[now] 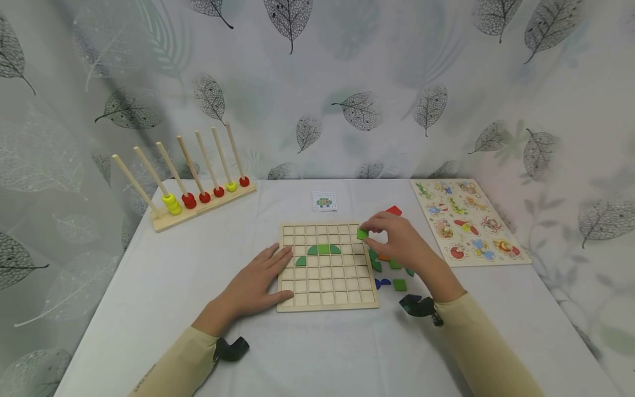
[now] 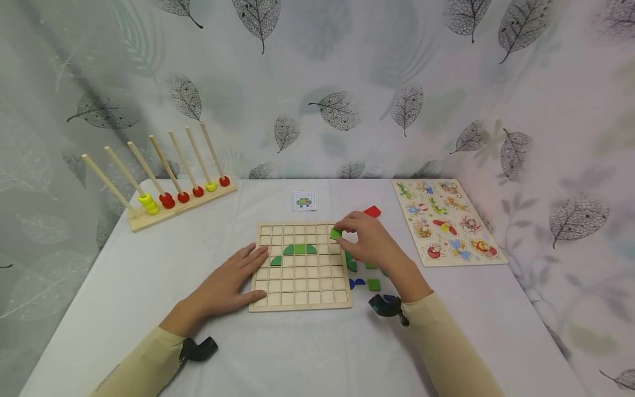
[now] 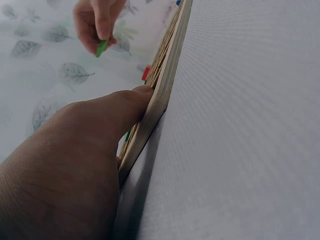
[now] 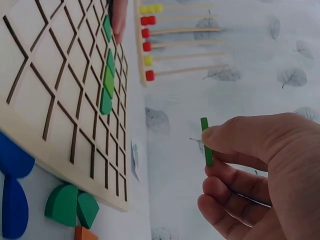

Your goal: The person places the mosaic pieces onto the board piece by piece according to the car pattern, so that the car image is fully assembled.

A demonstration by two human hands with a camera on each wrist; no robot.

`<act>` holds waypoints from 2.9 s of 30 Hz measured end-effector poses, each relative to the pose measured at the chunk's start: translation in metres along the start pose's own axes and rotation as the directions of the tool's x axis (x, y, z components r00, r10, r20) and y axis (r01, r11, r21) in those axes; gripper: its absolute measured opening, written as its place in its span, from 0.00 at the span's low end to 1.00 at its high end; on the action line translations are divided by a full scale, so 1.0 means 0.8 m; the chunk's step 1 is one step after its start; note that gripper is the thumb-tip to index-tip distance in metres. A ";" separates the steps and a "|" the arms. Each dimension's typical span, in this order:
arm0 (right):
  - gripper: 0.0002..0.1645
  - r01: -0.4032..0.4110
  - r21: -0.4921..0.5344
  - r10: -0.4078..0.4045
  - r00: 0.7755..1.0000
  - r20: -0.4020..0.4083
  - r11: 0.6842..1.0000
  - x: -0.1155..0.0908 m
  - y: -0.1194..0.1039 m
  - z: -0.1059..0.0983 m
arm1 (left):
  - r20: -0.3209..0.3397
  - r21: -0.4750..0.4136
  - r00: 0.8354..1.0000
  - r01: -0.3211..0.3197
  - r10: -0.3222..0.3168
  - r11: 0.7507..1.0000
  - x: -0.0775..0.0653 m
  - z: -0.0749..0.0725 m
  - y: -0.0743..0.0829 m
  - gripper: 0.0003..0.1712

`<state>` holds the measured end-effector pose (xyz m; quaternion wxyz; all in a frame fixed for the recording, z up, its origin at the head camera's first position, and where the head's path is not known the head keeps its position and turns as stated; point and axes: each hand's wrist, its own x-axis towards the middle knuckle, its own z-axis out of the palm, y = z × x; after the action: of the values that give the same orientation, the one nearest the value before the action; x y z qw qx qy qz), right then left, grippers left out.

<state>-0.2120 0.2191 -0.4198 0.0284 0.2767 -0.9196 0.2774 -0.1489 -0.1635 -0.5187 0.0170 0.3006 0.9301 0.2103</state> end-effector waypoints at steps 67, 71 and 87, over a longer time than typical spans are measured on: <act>0.13 0.105 -0.090 -0.082 0.970 0.229 0.990 0.047 -0.061 0.122 | -0.009 -0.017 1.000 -0.014 0.013 1.000 0.000 -0.002 0.000 0.54; 0.12 0.132 -0.087 -0.108 0.965 0.239 0.987 0.047 -0.062 0.123 | -0.006 -0.014 1.000 -0.009 0.009 1.000 0.000 -0.002 0.001 0.54; 0.10 0.157 -0.089 -0.131 0.961 0.244 0.984 0.048 -0.063 0.124 | -0.002 -0.001 1.000 -0.002 0.002 1.000 0.000 -0.002 0.002 0.55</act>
<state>-0.2077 0.1130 -0.4711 -0.0466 0.3721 -0.9073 0.1900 -0.1482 -0.1628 -0.5161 0.0159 0.3015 0.9297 0.2112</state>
